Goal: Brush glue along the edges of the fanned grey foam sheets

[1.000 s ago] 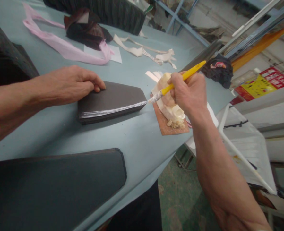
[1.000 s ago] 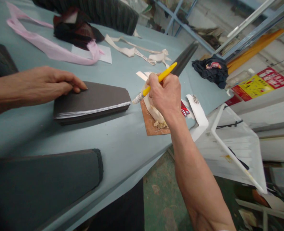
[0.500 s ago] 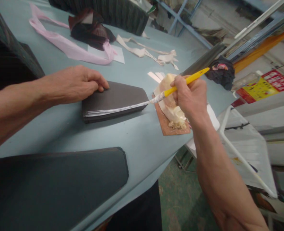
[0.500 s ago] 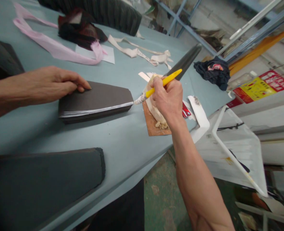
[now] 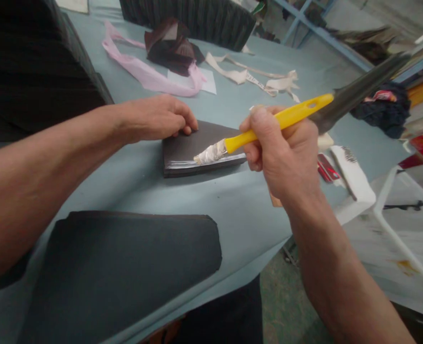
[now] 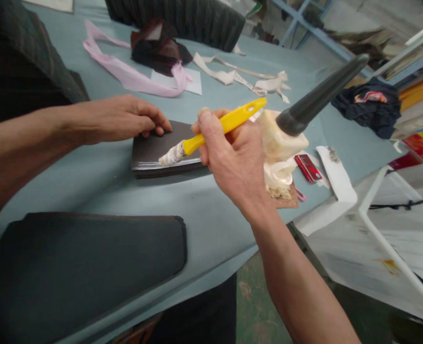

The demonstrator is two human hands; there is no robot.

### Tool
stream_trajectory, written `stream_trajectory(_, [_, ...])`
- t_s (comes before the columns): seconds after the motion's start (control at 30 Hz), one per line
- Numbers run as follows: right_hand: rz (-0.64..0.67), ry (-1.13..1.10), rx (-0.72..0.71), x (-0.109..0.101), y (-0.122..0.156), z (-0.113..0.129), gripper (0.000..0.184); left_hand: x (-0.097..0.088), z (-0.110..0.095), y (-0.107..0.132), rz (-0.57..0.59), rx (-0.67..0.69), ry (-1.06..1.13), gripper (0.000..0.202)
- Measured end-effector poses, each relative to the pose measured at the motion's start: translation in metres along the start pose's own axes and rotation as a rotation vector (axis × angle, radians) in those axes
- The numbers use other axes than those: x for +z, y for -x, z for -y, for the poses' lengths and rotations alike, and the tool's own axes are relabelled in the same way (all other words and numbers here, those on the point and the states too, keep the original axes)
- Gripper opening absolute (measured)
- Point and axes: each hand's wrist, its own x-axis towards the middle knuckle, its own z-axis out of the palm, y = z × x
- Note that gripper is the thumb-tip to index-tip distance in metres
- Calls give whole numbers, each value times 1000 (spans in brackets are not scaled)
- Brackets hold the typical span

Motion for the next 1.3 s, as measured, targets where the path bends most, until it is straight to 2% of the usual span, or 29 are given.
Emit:
stream_trajectory(0.2, [85,6,21,27,3,-1,49,-1,-6,2,22,27,3,39])
stream_trajectory(0.37, [89,9,70,44,2,-3,35,0,-2,2,-16,56,-28,33])
stream_trajectory(0.43, [73,11,81,47,1,-5,37,1,0,1,-22,65,-38,34])
stream_trajectory(0.63, [12,133,106,35,-4,-3,39,3,0,-1,-27,40,-40,41])
stream_trajectory(0.77, [-25,90,73,27,-4,6,36,2,-2,0,-19,30,-49,43])
stream_trajectory(0.9, [47,11,48,37,-1,13,43,0,-3,5,-34,54,-50,35])
stream_trajectory(1.0, [118,86,68,45,-1,10,45,0,-4,8,-47,41,-69,28])
stream_trajectory(1.07, [107,147,80,44,-1,6,45,1,-4,6,-54,35,-82,31])
stream_trajectory(1.17, [46,205,75,35,-3,2,42,2,-1,1,-44,35,-45,40])
stream_trajectory(1.3, [32,168,92,17,-7,1,40,2,0,-2,-34,15,-11,45])
